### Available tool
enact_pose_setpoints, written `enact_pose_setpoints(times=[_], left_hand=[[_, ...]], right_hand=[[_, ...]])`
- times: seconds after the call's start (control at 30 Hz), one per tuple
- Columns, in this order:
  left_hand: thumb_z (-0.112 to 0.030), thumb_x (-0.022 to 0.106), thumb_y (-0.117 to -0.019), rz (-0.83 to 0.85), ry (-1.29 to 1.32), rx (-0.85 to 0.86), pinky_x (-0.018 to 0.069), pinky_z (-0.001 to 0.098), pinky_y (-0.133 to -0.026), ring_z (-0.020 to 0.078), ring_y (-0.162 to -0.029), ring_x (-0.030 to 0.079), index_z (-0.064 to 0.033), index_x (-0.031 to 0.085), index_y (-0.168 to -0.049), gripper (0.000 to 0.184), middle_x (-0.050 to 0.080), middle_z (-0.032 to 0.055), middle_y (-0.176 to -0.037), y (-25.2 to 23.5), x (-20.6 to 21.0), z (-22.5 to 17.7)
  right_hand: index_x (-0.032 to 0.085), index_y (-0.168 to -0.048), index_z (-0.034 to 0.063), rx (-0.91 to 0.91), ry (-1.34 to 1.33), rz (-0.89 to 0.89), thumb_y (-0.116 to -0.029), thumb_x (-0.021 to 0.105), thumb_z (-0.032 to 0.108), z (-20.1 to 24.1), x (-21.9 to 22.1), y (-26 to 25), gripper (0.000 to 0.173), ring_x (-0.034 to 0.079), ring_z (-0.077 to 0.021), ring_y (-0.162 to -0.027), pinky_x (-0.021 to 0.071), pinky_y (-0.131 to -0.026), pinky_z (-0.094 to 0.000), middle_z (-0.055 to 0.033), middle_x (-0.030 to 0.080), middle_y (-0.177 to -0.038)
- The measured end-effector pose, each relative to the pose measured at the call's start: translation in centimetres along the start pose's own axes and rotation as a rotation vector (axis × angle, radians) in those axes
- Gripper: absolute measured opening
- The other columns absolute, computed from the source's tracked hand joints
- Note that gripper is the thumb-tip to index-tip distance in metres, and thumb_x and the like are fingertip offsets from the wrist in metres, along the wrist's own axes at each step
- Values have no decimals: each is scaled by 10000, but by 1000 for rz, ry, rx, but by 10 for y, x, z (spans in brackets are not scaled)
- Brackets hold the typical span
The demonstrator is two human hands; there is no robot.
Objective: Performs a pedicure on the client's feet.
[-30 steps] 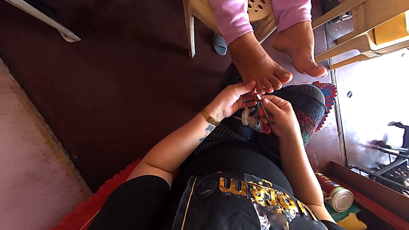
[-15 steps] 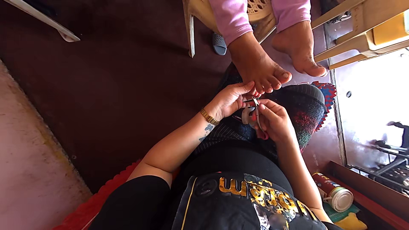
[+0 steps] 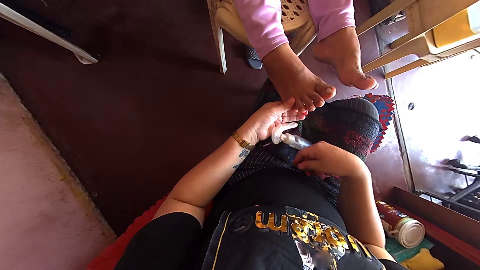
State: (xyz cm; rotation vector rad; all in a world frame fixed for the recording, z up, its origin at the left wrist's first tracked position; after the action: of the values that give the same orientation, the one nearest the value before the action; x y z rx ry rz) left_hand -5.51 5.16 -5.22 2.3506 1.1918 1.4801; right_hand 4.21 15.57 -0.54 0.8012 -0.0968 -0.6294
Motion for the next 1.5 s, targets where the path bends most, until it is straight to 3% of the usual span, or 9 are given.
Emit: enact_pose_setpoints(times=[0.07,0.17,0.27,0.37,0.53,0.6,0.7,0.8,1.5], left_hand=[[-253,373,-1118,3,-3,14,556,420,-996,224,-1093,706,-32,634,-1175,347,735,103,-1111,0,0,0],[-238,371,-1117,16,13,19,558,411,-1002,230,-1109,701,-41,620,-1189,326,730,100,-1126,0,1,-1],[-242,405,-1109,-21,16,0,570,369,-958,184,-1038,709,-57,620,-1174,291,725,69,-1080,0,0,1],[-213,413,-1105,-38,25,11,580,340,-933,181,-993,723,-40,619,-1154,274,734,83,-1044,0,-1,0],[-212,411,-1105,-41,40,9,549,361,-1003,205,-1070,709,-20,619,-1191,295,730,108,-1108,1,-1,0],[-218,410,-1106,-44,28,5,551,355,-999,198,-1067,709,-25,611,-1198,293,729,103,-1106,1,0,0],[-211,406,-1107,-46,21,10,561,349,-979,188,-1045,714,-31,617,-1182,287,733,92,-1087,1,0,0],[-203,422,-1099,-52,31,6,574,341,-922,172,-963,711,-39,622,-1152,264,721,84,-1031,0,-1,0],[-178,436,-1088,40,18,62,571,353,-941,182,-1000,709,-40,643,-1153,257,720,85,-1049,-3,-7,4]], right_hand=[[715,-1142,52,-85,-35,38,-1041,599,192,5,-1,6,208,578,-6,-517,507,-484,-189,23,685,-750],[709,-1111,25,-299,-531,-276,-998,581,90,10,-25,9,183,641,-43,-532,565,-504,-206,-13,734,-761],[675,-1186,41,-307,-909,-554,-1047,490,119,2,-35,-2,244,662,-119,-527,591,-509,-264,-84,737,-783],[621,-1316,11,-172,-766,-415,-1050,501,106,-3,-23,-13,307,643,-108,-530,586,-518,-262,-71,719,-808],[657,-1311,17,-140,-534,113,-1009,608,94,-5,7,-12,316,644,-39,-532,558,-485,-200,7,738,-798],[682,-1264,26,-203,-562,57,-1009,606,110,-4,0,-10,279,641,-35,-534,558,-492,-198,10,736,-787],[710,-1135,43,-282,-818,-302,-993,543,100,-3,-22,-14,226,655,-84,-533,580,-526,-235,-44,739,-762],[672,-1193,48,-305,-1083,-456,-1055,458,85,-8,-28,-23,257,695,-143,-596,623,-607,-285,-103,743,-815],[636,-1304,36,-269,-1166,-480,-1107,379,125,-6,-24,-25,335,702,-127,-596,612,-571,-248,-117,750,-843]])
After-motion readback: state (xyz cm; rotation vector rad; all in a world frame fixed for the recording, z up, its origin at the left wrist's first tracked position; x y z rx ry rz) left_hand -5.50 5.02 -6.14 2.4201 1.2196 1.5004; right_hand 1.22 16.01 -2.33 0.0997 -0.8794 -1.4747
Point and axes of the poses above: each hand's wrist, its own y-axis away from the middle knuckle, its own x-axis out of the palm, z = x × y, the point moved 8 cm from there along -y, towards the middle knuckle
